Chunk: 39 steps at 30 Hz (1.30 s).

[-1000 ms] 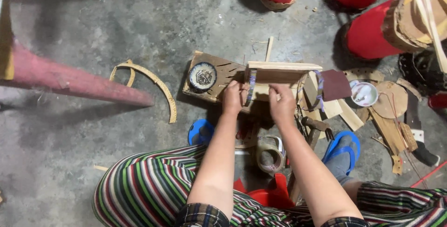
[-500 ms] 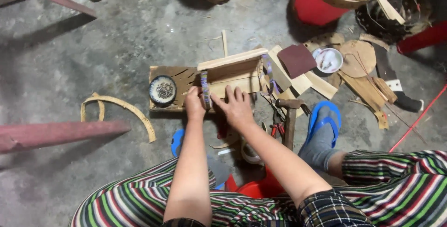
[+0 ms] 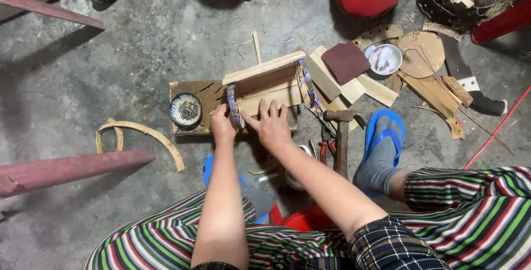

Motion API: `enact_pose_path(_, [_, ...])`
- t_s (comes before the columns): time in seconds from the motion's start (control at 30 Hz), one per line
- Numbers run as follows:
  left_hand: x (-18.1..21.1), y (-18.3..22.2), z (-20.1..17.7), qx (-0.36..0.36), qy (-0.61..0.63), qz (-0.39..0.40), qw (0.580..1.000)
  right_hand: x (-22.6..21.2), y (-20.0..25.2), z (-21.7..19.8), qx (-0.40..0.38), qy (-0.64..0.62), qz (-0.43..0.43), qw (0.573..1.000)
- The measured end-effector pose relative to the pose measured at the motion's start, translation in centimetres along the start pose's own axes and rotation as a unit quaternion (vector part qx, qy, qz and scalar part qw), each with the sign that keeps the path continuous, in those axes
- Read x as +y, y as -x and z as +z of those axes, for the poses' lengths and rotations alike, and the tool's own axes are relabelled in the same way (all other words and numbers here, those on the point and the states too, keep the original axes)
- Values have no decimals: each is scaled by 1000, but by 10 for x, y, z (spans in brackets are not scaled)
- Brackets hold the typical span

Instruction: Refining the structure of a small wooden box by nailing additional slats onto the frame.

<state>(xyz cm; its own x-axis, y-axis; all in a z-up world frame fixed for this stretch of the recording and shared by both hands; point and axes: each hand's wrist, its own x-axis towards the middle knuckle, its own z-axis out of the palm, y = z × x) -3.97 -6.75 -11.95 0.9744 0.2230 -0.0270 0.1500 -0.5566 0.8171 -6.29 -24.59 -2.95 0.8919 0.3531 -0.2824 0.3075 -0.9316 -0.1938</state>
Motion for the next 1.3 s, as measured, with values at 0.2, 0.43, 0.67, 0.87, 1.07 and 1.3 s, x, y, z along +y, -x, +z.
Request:
enact_pose_path(0.2, [-43, -6, 14, -1, 35, 30, 999, -2, 0, -6, -5, 4, 1, 1000])
enact_pose_path(0.43, [-25, -2, 12, -6, 38, 48, 998, -1, 0, -15, -22, 8, -3, 1000])
enact_pose_path(0.67, [22, 2, -2, -28, 10, -15, 999, -2, -2, -18, -54, 7, 1, 999])
enact_pose_path(0.87, [82, 0, -29, -64, -28, -184, 981, -3, 1, -17, -53, 1, 7, 999])
enact_pose_path(1.07, [42, 5, -10, -70, -95, -126, 985, -3, -2, -22, -76, -36, 29, 996])
enact_pose_path(1.3, [38, 12, -9, -51, -126, -82, 987, -7, -10, -15, -60, 4, 16, 998])
